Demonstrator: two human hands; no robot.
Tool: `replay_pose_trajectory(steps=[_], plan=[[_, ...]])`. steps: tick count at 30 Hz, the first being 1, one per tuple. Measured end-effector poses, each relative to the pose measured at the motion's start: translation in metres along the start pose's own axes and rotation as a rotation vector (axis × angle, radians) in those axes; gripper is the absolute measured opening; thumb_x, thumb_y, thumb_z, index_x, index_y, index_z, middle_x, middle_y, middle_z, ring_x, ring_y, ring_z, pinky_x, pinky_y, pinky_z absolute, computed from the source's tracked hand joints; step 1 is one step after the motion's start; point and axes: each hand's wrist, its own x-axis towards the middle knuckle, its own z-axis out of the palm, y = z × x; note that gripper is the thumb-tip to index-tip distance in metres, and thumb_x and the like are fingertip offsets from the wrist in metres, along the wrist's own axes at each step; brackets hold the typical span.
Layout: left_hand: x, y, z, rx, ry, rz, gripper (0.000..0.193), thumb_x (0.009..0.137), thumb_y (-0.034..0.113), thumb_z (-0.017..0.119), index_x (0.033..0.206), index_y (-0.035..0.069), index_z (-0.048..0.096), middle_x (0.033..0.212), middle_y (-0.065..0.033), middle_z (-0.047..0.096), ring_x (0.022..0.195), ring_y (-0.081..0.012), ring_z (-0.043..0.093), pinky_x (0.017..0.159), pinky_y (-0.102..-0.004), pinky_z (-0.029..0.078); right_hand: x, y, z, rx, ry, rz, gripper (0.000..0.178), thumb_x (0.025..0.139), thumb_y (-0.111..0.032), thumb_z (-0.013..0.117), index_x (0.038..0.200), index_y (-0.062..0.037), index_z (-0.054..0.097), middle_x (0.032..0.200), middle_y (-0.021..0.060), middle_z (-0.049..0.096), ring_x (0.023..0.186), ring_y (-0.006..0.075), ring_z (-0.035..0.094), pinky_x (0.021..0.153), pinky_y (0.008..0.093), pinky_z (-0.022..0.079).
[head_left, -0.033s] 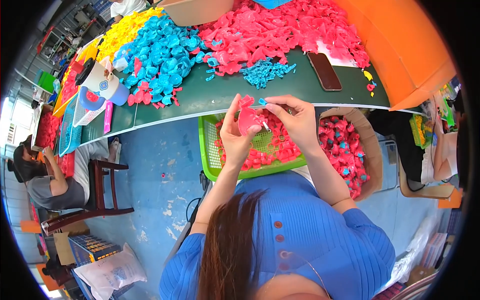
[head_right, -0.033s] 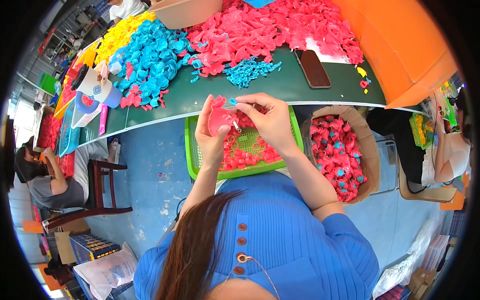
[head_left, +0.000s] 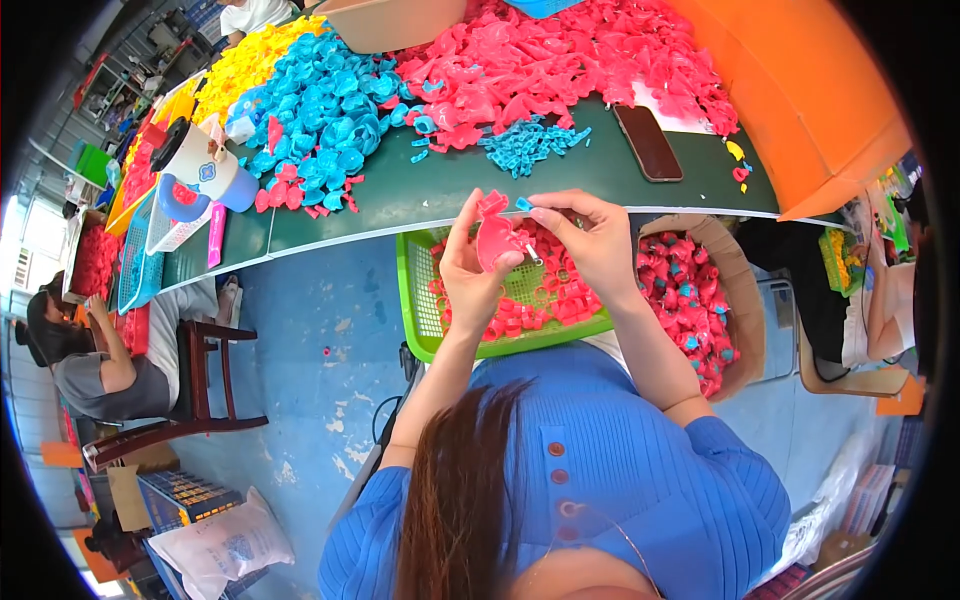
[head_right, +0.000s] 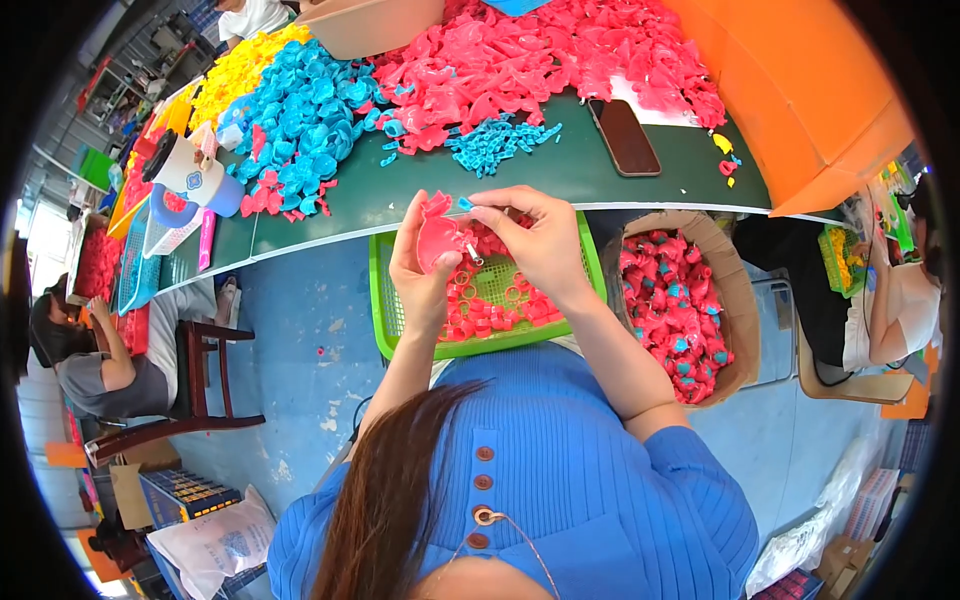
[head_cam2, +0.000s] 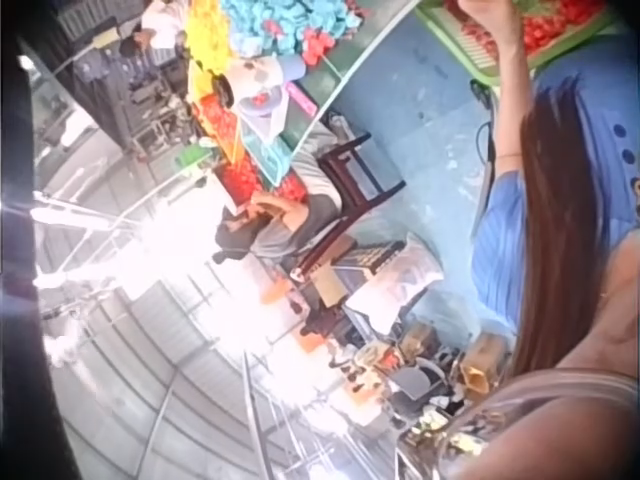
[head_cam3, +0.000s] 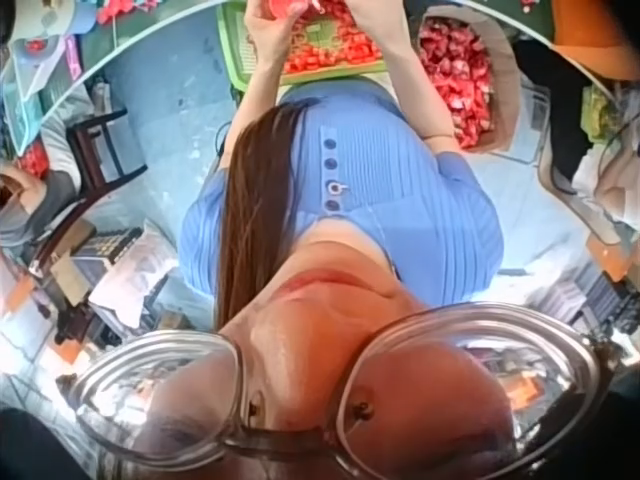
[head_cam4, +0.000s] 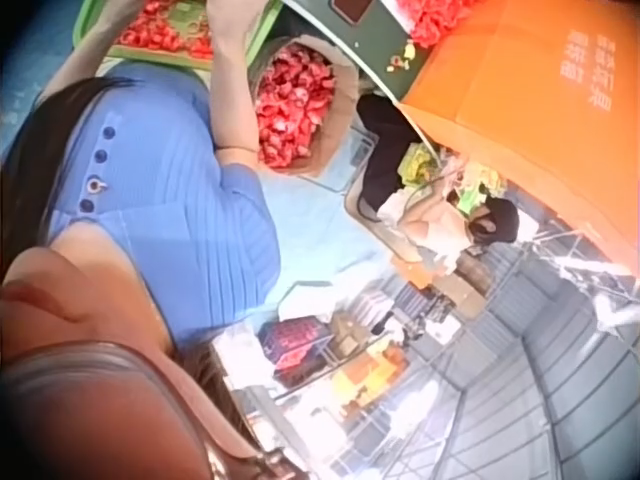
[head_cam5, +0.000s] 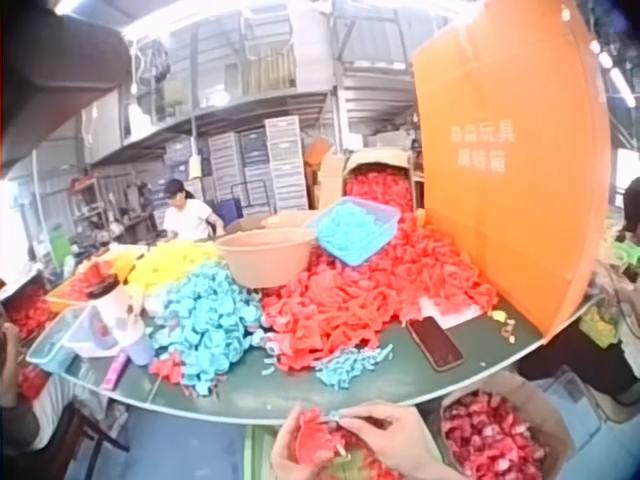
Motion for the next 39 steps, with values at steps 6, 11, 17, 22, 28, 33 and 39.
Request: replay_pose_trajectory(steps=[6, 11, 17, 22, 28, 33, 39], plan=[[0.0, -0.001, -0.002, 0.135, -0.023, 0.161, 0.083, 0.069, 0.012, 0.076, 0.135, -0.002, 0.028, 0.126, -0.016, 0.047, 0.113, -0.0217, 0.05, 0.093, -0.032, 0.043, -0.006, 0.001, -0.005, 0.007, 0.013, -0.032, 0.014, 0.08, 0.002, 0.061, 0.094, 0.0054, 0.063, 0.086, 0.0077, 0.063, 0.079, 0.0091, 0.058, 0.072, 0.0216, 0.047], [0.002, 0.004, -0.007, -0.341, -0.152, -0.24, 0.065, 0.085, 0.042, 0.056, 0.129, -0.001, 0.037, 0.123, -0.0196, 0.049, 0.092, -0.0162, 0.061, 0.074, -0.026, 0.054, -0.006, -0.009, -0.008, 0.118, -0.02, -0.008, 0.013, 0.08, 0.004, 0.061, 0.093, 0.0048, 0.064, 0.087, 0.0089, 0.063, 0.079, 0.0113, 0.058, 0.074, 0.0225, 0.046], [0.004, 0.002, -0.017, -0.781, -0.297, -0.687, 0.069, 0.088, 0.06, 0.03, 0.114, -0.001, 0.049, 0.1, -0.0187, 0.059, 0.065, -0.0108, 0.062, 0.053, -0.0218, 0.054, 0.012, -0.016, -0.007, -0.009, -0.198, -0.266, 0.016, 0.074, 0.006, 0.063, 0.089, 0.0018, 0.066, 0.086, 0.01, 0.063, 0.082, 0.0164, 0.057, 0.076, 0.0278, 0.045], [0.003, 0.004, -0.015, -1.079, -0.456, -0.877, 0.059, 0.09, 0.055, 0.029, 0.094, 0.001, 0.052, 0.078, -0.0124, 0.055, 0.051, -0.0118, 0.049, 0.039, -0.0208, 0.045, 0.026, -0.015, -0.003, -0.168, -0.352, -0.323, 0.015, 0.071, 0.005, 0.065, 0.085, -0.0005, 0.068, 0.081, 0.0069, 0.064, 0.081, 0.0162, 0.056, 0.074, 0.0285, 0.045], [0.003, 0.009, -0.013, -1.174, -0.461, -0.908, 0.045, 0.092, 0.043, 0.031, 0.09, 0.001, 0.049, 0.073, -0.0105, 0.049, 0.052, -0.0109, 0.042, 0.038, -0.0202, 0.039, 0.032, -0.008, 0.002, -0.239, -0.433, -0.34, 0.014, 0.07, 0.004, 0.066, 0.082, -0.0029, 0.068, 0.078, 0.0057, 0.064, 0.078, 0.016, 0.056, 0.072, 0.028, 0.045], [0.003, 0.008, -0.013, -1.292, -0.477, -0.937, 0.042, 0.093, 0.04, 0.032, 0.091, 0.001, 0.047, 0.071, -0.0091, 0.047, 0.052, -0.0104, 0.039, 0.039, -0.0196, 0.037, 0.033, -0.006, 0.003, -0.272, -0.444, -0.329, 0.012, 0.071, 0.002, 0.066, 0.082, -0.0031, 0.068, 0.079, 0.0054, 0.064, 0.079, 0.016, 0.056, 0.072, 0.0279, 0.045], [0.004, 0.007, -0.015, -1.345, -0.471, -0.986, 0.041, 0.093, 0.04, 0.031, 0.089, 0.002, 0.046, 0.07, -0.0086, 0.046, 0.053, -0.0105, 0.037, 0.04, -0.0202, 0.038, 0.032, -0.003, 0.002, -0.271, -0.459, -0.315, 0.013, 0.07, 0.002, 0.066, 0.082, -0.0036, 0.068, 0.079, 0.0054, 0.064, 0.079, 0.016, 0.056, 0.072, 0.0278, 0.045]])
